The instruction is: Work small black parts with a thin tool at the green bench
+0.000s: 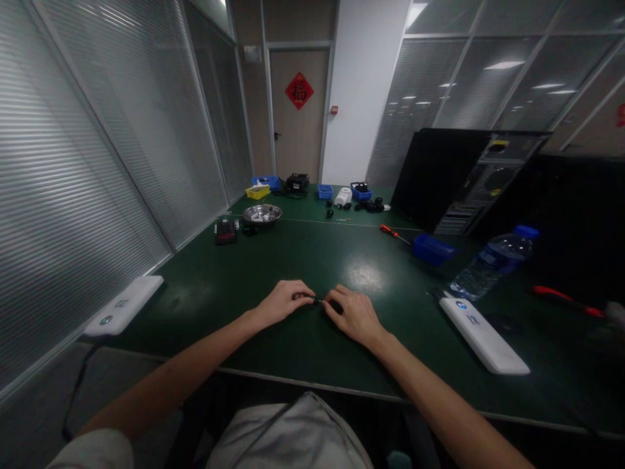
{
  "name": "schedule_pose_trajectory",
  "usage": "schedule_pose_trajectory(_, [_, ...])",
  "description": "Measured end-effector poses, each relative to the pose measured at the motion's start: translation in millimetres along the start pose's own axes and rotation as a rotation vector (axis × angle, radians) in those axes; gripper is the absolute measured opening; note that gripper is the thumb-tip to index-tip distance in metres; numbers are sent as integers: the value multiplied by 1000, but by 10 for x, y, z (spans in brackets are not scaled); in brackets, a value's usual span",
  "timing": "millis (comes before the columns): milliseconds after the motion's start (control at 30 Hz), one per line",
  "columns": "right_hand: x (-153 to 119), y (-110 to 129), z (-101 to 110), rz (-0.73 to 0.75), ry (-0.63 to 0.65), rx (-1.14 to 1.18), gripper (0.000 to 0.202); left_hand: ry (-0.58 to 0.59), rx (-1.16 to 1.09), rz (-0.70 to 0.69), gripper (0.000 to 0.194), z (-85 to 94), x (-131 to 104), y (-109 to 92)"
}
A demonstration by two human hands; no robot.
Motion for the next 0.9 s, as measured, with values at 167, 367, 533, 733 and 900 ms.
schedule_pose_trajectory(167, [7,14,-13,27,-1,14,29,-18,-50,3,25,32,-26,-28])
schedule_pose_trajectory(367, [2,26,-3,45,6,38,29,-33,-81,21,25,45,-34,-76])
schedule_pose_trajectory(533, [-1,29,-34,72,11,-9,27,-19,-35,-22,23,17,-27,-77])
schedule_pose_trajectory(733, [13,20,-38,54,-7,14,27,-56,-113,61,23,18,-16,-31])
schedule_pose_trajectory(900, [5,36,-31,51,18,-4,26,-41,-87,35,23,-12,-21,-60])
Point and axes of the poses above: each hand's wrist, its own x-axis towards the middle knuckle, its own z-axis out of the back of the hand, y = z × x, the point moved 4 cm from there along x, towards the middle knuckle, and after that the axes turned 8 degrees about -x, right-handed, at the moved point
